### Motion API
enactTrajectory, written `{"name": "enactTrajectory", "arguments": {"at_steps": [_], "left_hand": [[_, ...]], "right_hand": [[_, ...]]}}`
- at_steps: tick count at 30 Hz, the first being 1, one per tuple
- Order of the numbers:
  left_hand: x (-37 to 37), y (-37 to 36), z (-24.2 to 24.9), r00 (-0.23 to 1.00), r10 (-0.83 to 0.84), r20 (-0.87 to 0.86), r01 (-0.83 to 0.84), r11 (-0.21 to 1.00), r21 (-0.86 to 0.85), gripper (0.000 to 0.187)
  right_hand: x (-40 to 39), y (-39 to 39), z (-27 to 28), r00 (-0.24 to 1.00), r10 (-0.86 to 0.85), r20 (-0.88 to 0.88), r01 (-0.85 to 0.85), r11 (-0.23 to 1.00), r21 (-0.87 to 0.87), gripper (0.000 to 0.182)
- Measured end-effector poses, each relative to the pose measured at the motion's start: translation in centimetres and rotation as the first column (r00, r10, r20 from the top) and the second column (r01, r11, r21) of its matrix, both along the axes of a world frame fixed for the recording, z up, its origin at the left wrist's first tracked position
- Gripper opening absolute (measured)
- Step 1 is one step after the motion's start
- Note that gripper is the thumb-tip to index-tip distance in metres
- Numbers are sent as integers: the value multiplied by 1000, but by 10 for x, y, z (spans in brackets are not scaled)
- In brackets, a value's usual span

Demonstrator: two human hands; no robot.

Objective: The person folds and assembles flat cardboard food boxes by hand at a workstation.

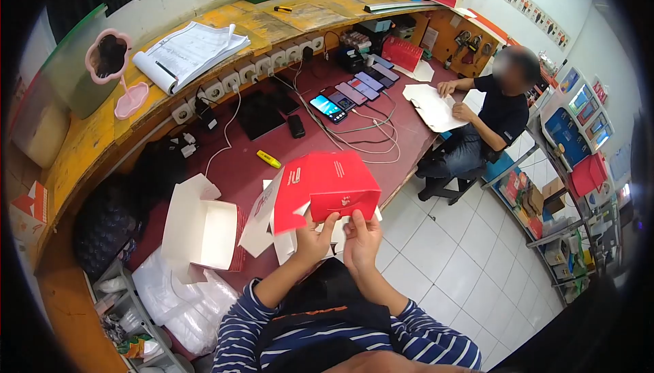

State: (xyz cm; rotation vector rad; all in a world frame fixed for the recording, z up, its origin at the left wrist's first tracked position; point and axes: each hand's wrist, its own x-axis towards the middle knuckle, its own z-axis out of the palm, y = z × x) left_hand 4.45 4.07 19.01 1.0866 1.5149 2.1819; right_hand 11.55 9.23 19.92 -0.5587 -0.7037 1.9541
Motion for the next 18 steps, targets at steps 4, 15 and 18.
{"name": "enactTrajectory", "arguments": {"at_steps": [4, 15, 18], "left_hand": [[-18, -12, 23, 953, -162, 254, 178, 983, -41, 30], [-13, -13, 4, 817, -291, 498, 149, 941, 304, 30], [-23, -21, 2, 422, -423, 802, 221, 906, 362, 42]], "right_hand": [[10, 22, 5, 965, 200, -170, -230, 956, -181, 18], [-5, -18, -1, 983, 108, -146, -69, 966, 249, 43], [-4, -4, -38, 980, 165, 110, -198, 821, 536, 42]]}}
